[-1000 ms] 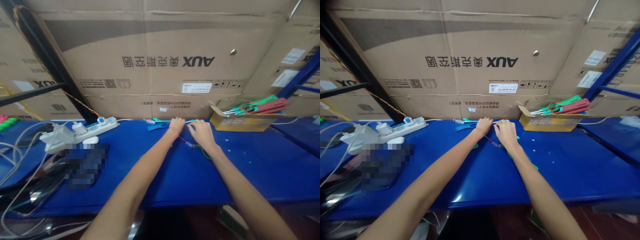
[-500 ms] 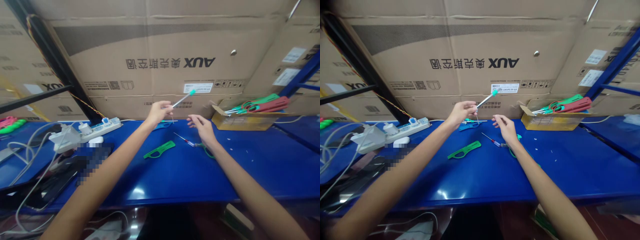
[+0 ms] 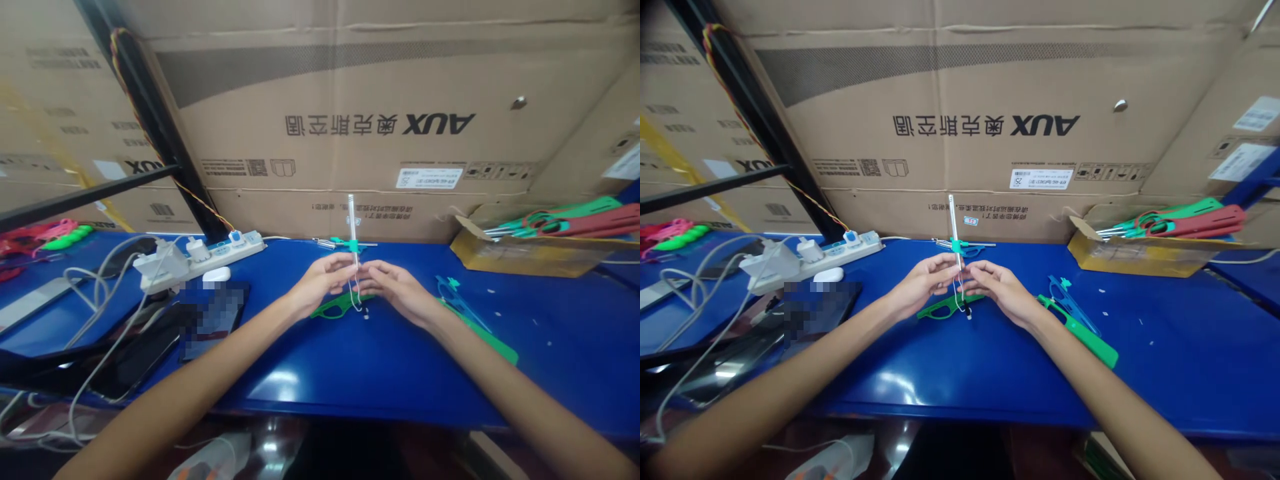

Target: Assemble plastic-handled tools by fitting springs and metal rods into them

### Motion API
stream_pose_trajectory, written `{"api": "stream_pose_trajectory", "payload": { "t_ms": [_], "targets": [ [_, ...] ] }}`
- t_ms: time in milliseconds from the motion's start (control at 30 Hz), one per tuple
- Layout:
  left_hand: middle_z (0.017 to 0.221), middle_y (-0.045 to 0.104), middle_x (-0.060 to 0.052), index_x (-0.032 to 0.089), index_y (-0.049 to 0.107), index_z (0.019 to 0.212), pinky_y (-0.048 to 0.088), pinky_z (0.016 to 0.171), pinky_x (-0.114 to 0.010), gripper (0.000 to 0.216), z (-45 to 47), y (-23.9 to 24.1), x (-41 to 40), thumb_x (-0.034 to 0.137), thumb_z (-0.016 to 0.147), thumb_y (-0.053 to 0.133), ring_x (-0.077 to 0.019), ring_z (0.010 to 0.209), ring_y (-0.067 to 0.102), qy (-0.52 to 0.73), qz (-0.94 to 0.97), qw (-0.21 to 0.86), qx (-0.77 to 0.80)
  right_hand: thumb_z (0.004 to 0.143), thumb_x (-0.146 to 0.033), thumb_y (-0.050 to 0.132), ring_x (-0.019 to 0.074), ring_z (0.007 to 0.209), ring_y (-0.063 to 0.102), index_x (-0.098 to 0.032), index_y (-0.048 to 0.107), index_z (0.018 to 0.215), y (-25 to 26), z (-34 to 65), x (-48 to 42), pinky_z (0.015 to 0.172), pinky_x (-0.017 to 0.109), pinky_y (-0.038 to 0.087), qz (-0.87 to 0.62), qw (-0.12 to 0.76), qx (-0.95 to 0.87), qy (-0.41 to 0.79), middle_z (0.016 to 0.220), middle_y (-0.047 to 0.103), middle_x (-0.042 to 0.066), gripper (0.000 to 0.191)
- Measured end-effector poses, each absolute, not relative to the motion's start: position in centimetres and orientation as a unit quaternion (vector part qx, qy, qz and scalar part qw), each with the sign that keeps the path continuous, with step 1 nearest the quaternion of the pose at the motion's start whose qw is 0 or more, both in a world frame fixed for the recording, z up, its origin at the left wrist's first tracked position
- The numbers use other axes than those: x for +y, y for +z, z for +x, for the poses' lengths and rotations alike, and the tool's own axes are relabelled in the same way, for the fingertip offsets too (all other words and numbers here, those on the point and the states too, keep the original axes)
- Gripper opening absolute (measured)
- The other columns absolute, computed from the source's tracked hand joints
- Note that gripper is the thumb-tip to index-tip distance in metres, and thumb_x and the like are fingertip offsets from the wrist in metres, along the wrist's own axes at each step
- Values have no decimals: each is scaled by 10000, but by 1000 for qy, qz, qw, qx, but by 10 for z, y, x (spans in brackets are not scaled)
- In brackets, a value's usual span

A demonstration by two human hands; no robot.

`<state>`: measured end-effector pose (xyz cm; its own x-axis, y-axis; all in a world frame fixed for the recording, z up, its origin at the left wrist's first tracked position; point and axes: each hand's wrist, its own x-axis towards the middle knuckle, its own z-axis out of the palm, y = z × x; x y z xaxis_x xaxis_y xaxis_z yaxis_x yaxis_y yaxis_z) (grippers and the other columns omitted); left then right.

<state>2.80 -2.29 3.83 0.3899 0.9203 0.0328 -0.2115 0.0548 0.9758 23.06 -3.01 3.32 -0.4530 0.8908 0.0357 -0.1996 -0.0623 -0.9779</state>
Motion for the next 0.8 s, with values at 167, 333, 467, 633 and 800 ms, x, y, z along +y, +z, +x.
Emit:
{"api": "stream_pose_trajectory", "payload": {
  "t_ms": [167, 333, 467, 633, 800],
  "targets": [
    [981, 701, -40, 171, 716, 1026, 399, 611, -222, 346, 29, 24, -27, 387, 779, 823, -98, 714, 570, 445, 578, 600, 328, 815, -523, 798, 166, 782, 705, -228, 647, 968, 28, 223, -34, 830, 343, 540, -328, 397, -534, 670, 826, 728, 2, 365],
    [881, 699, -35, 158, 713, 947, 485, 806, -307, 278, 28, 23, -31, 379, 804, 801, -168, 830, 631, 455, 629, 522, 354, 829, -536, 769, 133, 754, 616, -203, 738, 868, 24, 224, -34, 787, 291, 481, -359, 385, -594, 608, 827, 718, 10, 337],
    [954, 718, -44, 170, 723, 1005, 480, 748, -287, 310, 20, 27, -31, 429, 840, 758, -152, 796, 618, 446, 631, 521, 364, 829, -532, 755, 169, 851, 641, -206, 758, 840, 30, 228, -33, 869, 324, 473, -368, 390, -615, 579, 863, 740, 28, 327],
    [830, 689, -41, 132, 735, 1015, 438, 648, -257, 353, 10, 29, -27, 449, 859, 746, -119, 690, 555, 462, 610, 524, 374, 810, -517, 774, 168, 800, 638, -207, 727, 817, 38, 236, -31, 823, 323, 480, -393, 439, -626, 510, 817, 729, 22, 314],
    [1310, 655, -130, 210, 512, 1422, 527, 789, -307, 604, 4, 23, -17, 470, 911, 702, -210, 1047, 652, 545, 597, 440, 392, 796, -529, 784, 160, 714, 663, -209, 692, 838, 40, 242, -29, 764, 329, 509, -390, 474, -601, 512, 782, 716, 12, 336]
  ]
}}
